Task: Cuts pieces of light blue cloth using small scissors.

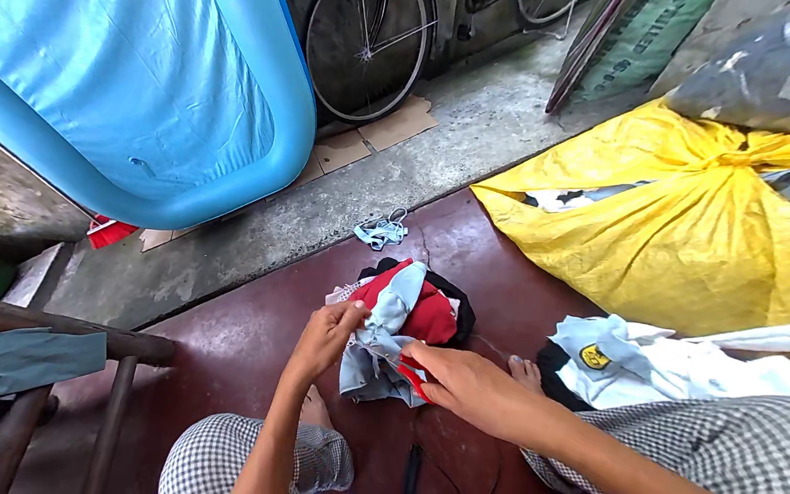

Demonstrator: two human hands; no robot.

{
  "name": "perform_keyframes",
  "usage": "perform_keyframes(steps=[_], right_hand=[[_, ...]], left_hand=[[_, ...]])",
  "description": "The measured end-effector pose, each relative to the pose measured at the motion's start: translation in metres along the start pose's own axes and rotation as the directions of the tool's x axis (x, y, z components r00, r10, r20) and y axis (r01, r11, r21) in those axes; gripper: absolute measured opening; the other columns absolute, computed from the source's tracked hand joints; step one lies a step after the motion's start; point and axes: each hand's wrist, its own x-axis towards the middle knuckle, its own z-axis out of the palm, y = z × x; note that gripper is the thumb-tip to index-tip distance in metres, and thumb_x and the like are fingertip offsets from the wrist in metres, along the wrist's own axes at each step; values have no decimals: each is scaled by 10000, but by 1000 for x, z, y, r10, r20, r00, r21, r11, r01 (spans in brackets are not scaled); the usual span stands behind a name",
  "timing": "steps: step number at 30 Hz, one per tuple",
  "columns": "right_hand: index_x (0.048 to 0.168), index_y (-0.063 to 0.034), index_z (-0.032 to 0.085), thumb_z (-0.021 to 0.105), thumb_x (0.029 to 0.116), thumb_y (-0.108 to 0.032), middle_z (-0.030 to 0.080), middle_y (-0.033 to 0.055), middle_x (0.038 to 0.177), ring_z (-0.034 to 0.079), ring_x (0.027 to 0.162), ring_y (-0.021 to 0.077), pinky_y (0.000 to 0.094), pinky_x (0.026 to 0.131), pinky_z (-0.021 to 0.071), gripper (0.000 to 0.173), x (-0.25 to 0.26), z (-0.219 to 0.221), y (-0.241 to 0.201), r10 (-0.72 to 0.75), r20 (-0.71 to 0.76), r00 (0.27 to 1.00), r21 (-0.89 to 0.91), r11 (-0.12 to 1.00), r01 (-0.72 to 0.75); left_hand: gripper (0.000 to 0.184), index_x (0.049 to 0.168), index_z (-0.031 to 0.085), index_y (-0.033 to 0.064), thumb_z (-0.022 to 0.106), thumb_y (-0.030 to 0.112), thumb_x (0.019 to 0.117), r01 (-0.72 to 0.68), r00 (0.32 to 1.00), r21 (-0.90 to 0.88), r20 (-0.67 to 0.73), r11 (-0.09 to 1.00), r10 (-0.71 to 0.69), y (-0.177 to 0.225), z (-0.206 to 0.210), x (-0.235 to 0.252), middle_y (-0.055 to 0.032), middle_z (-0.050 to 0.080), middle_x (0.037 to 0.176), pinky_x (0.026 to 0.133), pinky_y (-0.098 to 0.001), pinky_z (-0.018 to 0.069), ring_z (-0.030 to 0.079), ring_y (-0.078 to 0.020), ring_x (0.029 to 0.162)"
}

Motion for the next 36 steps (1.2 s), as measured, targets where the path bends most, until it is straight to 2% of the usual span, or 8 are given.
perform_keyframes(steps=[2, 5, 12, 22, 26, 29, 33, 36], right_hand=[[1311, -100, 552, 580, 1015, -186, 668, 159, 1071, 677, 974, 351, 553, 830, 547, 310, -3, -5, 1, -5, 21, 1000, -97, 995, 7], [1295, -101, 552, 578, 1010, -165, 667, 159, 1065, 679, 981, 357, 551, 816, 548, 294, -5, -10, 4, 1, 36, 999, -173, 985, 5], [1289, -99, 562, 566, 1014, -144, 662, 170, 1068, 675, 989, 376, 540, 784, 554, 279, -8, -14, 0, 68, 5, 998, -279, 958, -64], [1235, -128, 605, 580, 990, -94, 672, 160, 966, 691, 884, 372, 504, 674, 561, 248, -9, 5, 10, -40, -133, 990, -439, 898, -22], [1325, -119, 553, 601, 991, -143, 641, 216, 1123, 650, 1030, 440, 568, 746, 542, 337, -11, -2, 5, 101, 1, 995, -376, 922, -94], [1390, -112, 531, 659, 955, -140, 574, 236, 1274, 593, 1144, 465, 598, 804, 533, 454, -13, -15, 11, 232, 50, 971, -360, 911, -199], [1347, -96, 581, 660, 942, -94, 600, 220, 1224, 640, 1048, 432, 577, 782, 549, 412, -16, -35, 28, 280, -138, 950, -362, 879, -312], [1374, -110, 564, 728, 911, -112, 596, 197, 1211, 658, 981, 377, 554, 780, 561, 491, -10, -50, 29, 213, -358, 909, -138, 951, -277]], left_hand=[[476, 1065, 744, 101, 409, 439, 1085, 78, 987, 21, 143, 997, -80, -11, 4, 4, -38, 683, 842, 693, -369, 534, 630, -141, 724], [424, 1085, 749, 84, 472, 405, 1073, 102, 955, -67, 286, 992, -79, -12, 10, 5, -30, 700, 900, 737, -321, 546, 637, -103, 770], [225, 1193, 723, 76, 626, 170, 1012, 313, 935, -409, 289, 857, -204, -7, 32, 7, -69, 723, 1027, 746, -304, 558, 668, -123, 848], [250, 1234, 687, 89, 608, 172, 1013, 506, 823, -328, 462, 798, -331, -19, 33, 16, -87, 712, 1067, 744, -346, 592, 693, -160, 873], [287, 1271, 676, 93, 623, 74, 990, 393, 899, -409, 358, 824, -251, -19, 31, 17, -87, 703, 1012, 675, -305, 559, 660, -139, 793], [281, 1251, 703, 86, 643, 61, 978, 183, 975, -488, 202, 853, -94, -11, 24, 16, -98, 718, 1057, 729, -311, 572, 670, -142, 822], [322, 1293, 685, 97, 649, 64, 974, 44, 996, -587, 86, 808, 8, -1, 14, 11, -102, 710, 1099, 825, -352, 583, 678, -158, 895], [380, 1316, 677, 125, 651, 26, 950, 60, 997, -710, 74, 702, -10, 5, 11, 7, -105, 700, 1126, 798, -348, 600, 689, -159, 892]])
